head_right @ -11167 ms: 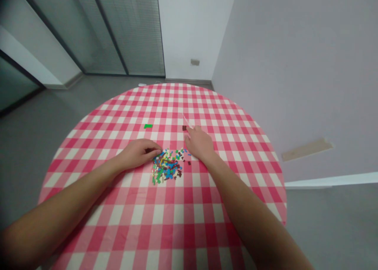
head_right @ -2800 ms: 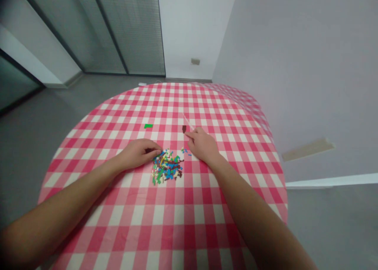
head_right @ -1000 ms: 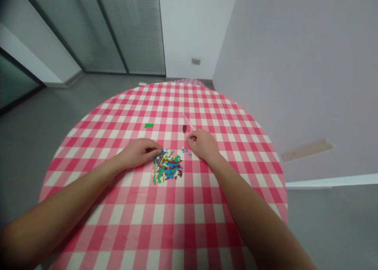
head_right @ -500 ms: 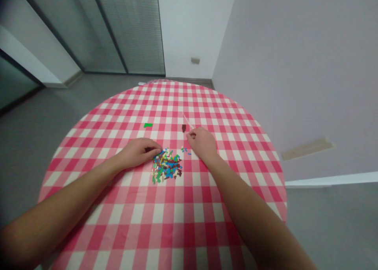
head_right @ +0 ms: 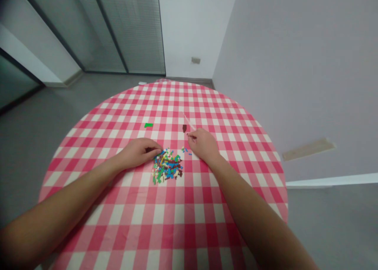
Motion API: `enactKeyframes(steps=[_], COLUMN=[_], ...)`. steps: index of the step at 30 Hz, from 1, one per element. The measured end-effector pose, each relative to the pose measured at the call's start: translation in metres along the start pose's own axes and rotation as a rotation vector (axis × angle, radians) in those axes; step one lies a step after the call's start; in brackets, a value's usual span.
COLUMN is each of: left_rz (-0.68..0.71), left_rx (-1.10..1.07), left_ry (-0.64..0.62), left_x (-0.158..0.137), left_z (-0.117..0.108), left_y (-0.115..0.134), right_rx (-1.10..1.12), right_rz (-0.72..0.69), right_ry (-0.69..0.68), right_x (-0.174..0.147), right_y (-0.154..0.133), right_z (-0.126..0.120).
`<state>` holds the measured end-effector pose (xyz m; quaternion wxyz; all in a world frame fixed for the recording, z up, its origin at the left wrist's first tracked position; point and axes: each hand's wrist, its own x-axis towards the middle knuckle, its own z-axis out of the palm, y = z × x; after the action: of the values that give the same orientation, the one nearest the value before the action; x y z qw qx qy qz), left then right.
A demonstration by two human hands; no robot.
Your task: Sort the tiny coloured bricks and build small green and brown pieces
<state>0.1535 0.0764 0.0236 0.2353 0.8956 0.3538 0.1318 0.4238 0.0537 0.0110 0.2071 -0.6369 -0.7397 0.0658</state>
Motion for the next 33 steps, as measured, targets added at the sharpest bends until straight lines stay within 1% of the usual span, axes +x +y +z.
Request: enactKeyframes(steps=[7, 18, 25, 33], left_rz=[0.000, 0.005, 0.007, 0.016], left_rx=[-0.015, -0.010, 0.006, -0.002], left_ry=[0.005, 0.011, 0.008, 0.010], left_x=[-0.001, -0.001, 0.000, 0.000], left_z=[0.001, 0.003, 0.002, 0.002], left_y=[-0.001, -0.003, -0.003, -0.001], right_rx=[-0.075, -0.091, -0.151, -0.145], right_rz=[0.031, 0.016, 0.048, 0.076], right_ry=[-0.036, -0.028, -0.052, -0.043], right_x=[0.001, -0.001, 0.001, 0.002], right_y=[-0.005, -0.009, -0.014, -0.012], right_z=[-0.002, -0.003, -0.006, -0.005])
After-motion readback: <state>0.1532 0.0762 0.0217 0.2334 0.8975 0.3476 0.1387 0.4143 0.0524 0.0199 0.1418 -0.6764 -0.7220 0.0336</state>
